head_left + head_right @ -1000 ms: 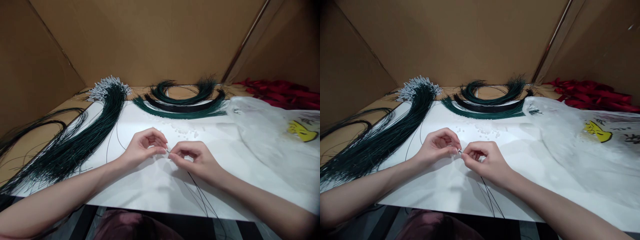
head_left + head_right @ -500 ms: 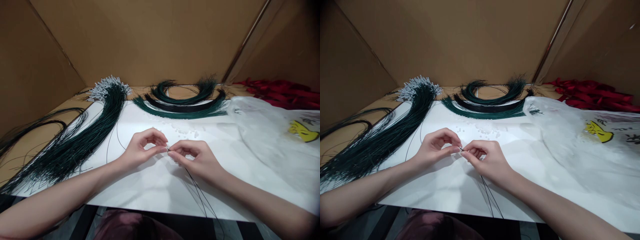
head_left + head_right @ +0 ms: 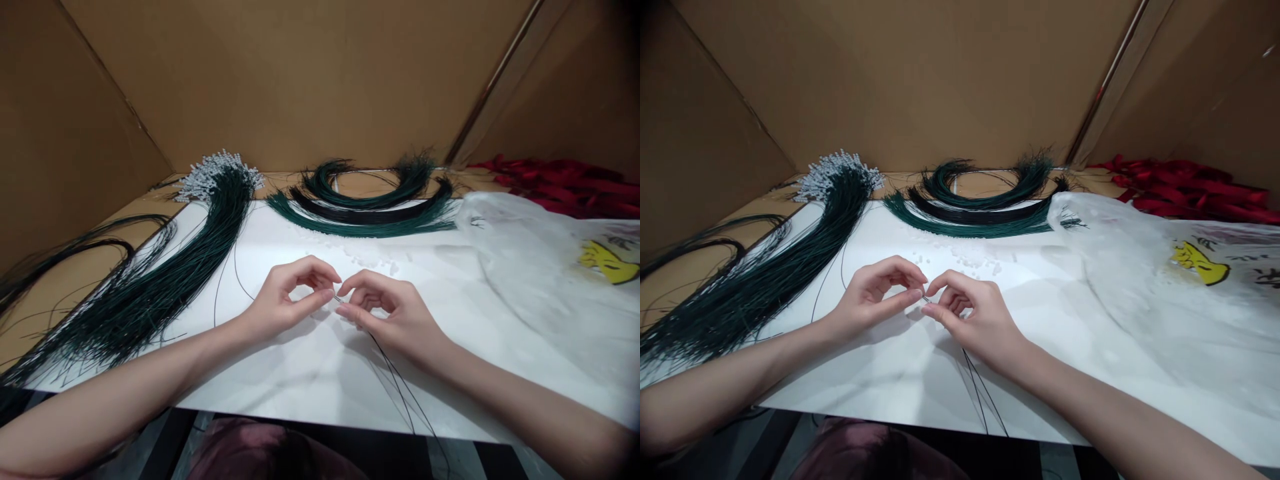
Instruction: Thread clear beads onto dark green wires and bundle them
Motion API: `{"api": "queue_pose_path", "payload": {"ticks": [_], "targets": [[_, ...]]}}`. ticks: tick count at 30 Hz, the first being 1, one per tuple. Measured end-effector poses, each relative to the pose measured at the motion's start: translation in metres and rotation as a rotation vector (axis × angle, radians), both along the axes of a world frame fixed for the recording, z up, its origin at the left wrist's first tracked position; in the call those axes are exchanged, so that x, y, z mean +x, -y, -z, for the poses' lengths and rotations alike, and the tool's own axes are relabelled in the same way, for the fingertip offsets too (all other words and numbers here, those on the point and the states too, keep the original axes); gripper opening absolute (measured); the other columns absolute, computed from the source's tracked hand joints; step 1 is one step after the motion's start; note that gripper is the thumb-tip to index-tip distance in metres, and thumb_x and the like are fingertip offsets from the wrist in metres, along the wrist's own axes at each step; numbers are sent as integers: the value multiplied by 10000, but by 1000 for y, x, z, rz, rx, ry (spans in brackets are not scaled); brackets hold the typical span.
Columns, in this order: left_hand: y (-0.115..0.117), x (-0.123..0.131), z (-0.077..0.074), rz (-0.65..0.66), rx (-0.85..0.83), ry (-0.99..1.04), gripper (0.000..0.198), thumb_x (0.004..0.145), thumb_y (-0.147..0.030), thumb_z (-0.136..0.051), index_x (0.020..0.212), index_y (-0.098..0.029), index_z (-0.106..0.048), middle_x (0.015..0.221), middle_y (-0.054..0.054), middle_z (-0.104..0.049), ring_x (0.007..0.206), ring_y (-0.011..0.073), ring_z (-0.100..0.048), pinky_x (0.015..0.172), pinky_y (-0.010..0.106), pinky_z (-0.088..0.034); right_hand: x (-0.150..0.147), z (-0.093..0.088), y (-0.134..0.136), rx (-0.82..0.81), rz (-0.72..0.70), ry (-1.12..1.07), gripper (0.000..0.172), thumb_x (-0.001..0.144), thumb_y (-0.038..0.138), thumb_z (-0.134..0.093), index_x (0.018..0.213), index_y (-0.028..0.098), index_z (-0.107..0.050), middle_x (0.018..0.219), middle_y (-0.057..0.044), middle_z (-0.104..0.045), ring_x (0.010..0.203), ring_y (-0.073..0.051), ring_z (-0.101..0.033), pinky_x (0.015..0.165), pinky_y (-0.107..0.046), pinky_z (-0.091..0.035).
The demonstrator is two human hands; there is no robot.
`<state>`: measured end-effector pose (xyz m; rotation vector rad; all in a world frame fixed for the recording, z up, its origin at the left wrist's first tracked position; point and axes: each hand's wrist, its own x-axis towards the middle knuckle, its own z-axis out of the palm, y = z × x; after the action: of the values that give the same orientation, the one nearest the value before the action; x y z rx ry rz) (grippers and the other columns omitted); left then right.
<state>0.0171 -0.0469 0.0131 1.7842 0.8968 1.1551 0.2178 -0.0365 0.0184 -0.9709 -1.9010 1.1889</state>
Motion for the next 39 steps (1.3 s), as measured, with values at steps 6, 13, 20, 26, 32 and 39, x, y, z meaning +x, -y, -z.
{"api": "queue_pose_path", "payload": {"ticks": [6,13,20,26,32,39], "targets": [[-4,-2,0,1,70,9,136,847,-120,-652,972,-163,-620,879,15,-629,786,95,-592,753,212,-492,0,3,0,-64,-50,-9,103,846,268,-658,851,171,-623,660,23,-562,592,-100,-518,588,-236,-439],[-4,-4,-4,18,61,-6,110,859,-162,-651,966,-162,-625,881,13,-630,782,96,-592,750,213,-488,1,4,-2,-313,-133,-89,158,883,314,-627,849,163,-594,666,8,-592,569,-100,-553,565,-232,-460],[-34,-14,-1,-217,127,-355,174,917,-278,-574,981,-152,-676,889,43,-653,785,132,-578,700,249,-442,-1,6,-2,-397,-146,-146,176,867,292,-655,790,147,-593,683,-5,-628,567,-91,-593,570,-217,-489],[-60,-13,13,-268,210,-599,110,867,-215,-618,924,-159,-693,872,32,-619,675,117,-511,664,256,-418,-2,3,-2,-418,-151,-167,152,845,266,-663,786,138,-608,687,-12,-638,559,-94,-596,552,-220,-493],[-66,-11,14,-252,254,-597,66,850,-174,-622,799,-154,-659,830,27,-614,701,125,-531,651,249,-418,-3,0,-2,-410,-144,-181,128,823,230,-662,756,136,-606,635,10,-605,512,-79,-569,515,-205,-470],[-39,-10,0,-144,19,-221,130,859,-273,-649,874,-143,-657,841,33,-669,782,131,-613,758,257,-498,-2,-2,-1,-393,-100,-199,125,818,217,-664,742,140,-601,613,21,-594,495,-68,-555,497,-188,-461]]}}
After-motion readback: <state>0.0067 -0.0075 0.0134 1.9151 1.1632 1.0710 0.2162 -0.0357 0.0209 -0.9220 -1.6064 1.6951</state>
